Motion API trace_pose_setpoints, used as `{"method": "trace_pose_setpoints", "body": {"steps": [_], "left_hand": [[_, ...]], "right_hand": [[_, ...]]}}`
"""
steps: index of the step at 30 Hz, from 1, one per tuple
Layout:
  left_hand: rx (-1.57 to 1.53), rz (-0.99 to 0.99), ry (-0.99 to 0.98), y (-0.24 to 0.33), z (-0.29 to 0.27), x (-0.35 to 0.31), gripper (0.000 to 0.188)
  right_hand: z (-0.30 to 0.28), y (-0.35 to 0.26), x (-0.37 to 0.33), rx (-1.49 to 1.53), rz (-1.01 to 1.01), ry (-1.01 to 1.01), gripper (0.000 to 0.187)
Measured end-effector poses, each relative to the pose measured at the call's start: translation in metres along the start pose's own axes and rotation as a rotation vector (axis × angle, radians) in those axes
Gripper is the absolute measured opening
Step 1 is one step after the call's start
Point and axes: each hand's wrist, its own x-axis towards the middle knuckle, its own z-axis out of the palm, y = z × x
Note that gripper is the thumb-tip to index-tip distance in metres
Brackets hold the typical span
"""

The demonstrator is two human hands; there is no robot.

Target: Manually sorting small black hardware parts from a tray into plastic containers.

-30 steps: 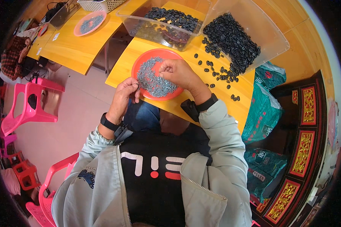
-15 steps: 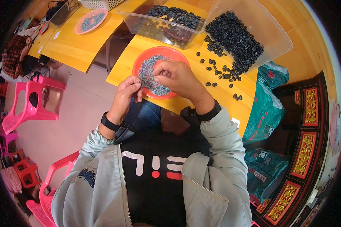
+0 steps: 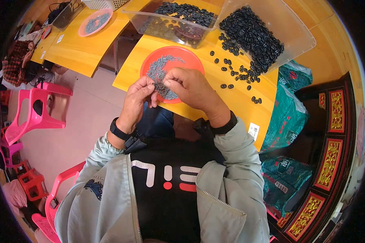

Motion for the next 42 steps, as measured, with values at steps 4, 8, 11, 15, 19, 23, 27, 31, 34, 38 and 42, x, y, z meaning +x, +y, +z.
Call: {"method": "trace_pose_setpoints", "body": {"steps": [4,8,11,15,19,23,27,31,34,38,42], "left_hand": [[0.005,-0.007,-0.044,-0.005,0.002,0.004,0.012],[-0.029,-0.012,-0.052,-0.008,0.002,0.004,0.012],[-0.05,-0.013,-0.043,-0.007,0.005,0.003,0.013],[-0.059,-0.007,-0.052,-0.005,0.007,0.001,0.013],[-0.098,0.0,-0.026,-0.005,0.007,0.002,0.014],[-0.112,-0.026,-0.002,-0.006,0.006,0.002,0.014],[-0.118,-0.02,-0.01,-0.007,0.005,0.002,0.013],[-0.111,-0.019,-0.008,-0.005,0.005,0.001,0.012],[-0.068,-0.001,0.014,-0.003,0.008,0.0,0.012],[-0.026,0.015,0.036,-0.005,0.009,-0.001,0.012],[-0.014,0.05,0.082,-0.009,0.011,-0.001,0.01]], "right_hand": [[0.002,0.004,0.0,-0.304,-0.168,-0.025,0.009],[0.003,-0.001,0.001,-0.138,-0.021,-0.047,0.009],[0.007,0.009,-0.001,0.086,0.037,-0.036,0.01],[0.011,0.011,0.0,0.344,0.16,-0.082,0.012],[0.019,0.021,-0.002,0.511,0.226,0.019,0.012],[0.022,0.021,-0.004,0.603,0.255,0.053,0.012],[0.022,0.02,-0.005,0.623,0.259,0.043,0.013],[0.022,0.016,-0.006,0.624,0.251,0.03,0.014],[0.024,0.016,-0.007,0.627,0.25,0.053,0.014],[0.027,0.019,-0.008,0.574,0.203,0.168,0.011],[0.034,0.016,-0.007,0.53,0.178,0.233,0.01]]}}
